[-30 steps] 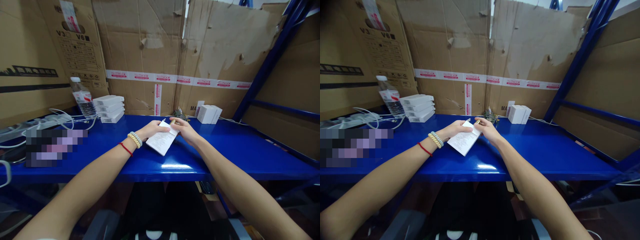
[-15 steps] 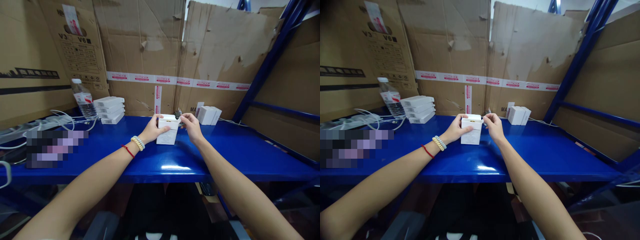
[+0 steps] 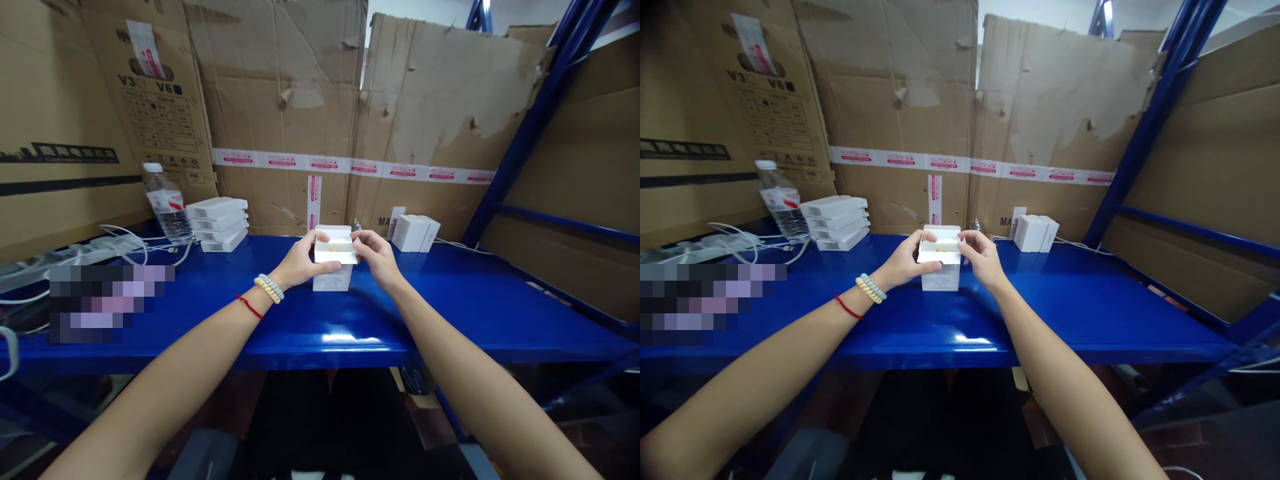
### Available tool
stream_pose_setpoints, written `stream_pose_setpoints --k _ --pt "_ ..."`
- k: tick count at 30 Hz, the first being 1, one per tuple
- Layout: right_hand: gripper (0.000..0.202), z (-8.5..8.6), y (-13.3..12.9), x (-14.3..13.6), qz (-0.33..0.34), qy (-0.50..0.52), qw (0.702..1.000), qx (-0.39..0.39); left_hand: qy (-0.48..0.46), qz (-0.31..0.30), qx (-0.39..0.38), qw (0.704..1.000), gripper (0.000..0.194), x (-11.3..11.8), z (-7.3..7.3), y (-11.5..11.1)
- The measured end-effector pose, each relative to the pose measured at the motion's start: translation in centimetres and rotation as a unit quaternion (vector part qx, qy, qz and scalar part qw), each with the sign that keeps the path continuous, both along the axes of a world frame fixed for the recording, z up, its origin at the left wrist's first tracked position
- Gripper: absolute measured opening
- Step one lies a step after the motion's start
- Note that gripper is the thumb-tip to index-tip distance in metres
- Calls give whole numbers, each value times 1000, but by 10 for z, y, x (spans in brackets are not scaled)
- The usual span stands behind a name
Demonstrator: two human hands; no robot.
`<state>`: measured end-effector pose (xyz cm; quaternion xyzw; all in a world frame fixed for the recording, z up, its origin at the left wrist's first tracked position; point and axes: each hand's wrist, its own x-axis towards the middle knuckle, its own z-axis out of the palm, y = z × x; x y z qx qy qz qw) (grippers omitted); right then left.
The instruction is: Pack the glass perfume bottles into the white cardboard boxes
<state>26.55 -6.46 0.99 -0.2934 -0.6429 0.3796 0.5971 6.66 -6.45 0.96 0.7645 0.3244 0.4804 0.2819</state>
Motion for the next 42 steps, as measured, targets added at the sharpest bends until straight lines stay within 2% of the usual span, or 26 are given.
stream_pose_setpoints --k 7,12,19,22,25,28,31,35,40,42 --pt "22 0 1 1 56 53 996 -43 -104 80 -11 991 48 5 0 8" --pt "21 1 0 1 103 91 987 -82 -140 84 -47 986 39 8 3 7" --pt "35 -3 5 -3 49 57 994 -79 -180 52 -140 972 30 9 4 6" --pt "36 -4 5 -4 33 44 998 -37 -174 77 -123 974 28 10 3 6" --pt "27 -4 3 -5 7 4 1000 5 -163 81 -103 978 30 12 3 5" --pt "23 -6 1 -5 1 -35 999 12 -148 60 -84 984 31 12 4 2" --pt "25 -9 1 -4 10 -49 999 10 -129 66 -44 988 29 10 4 1" --pt "30 -11 3 0 15 -61 998 -2 -169 26 -85 982 34 5 5 4" --pt "32 -11 5 1 17 -53 998 17 -143 34 -90 985 27 5 4 8" --pt "33 -10 5 0 14 -47 999 13 -166 13 -111 980 36 7 3 8"
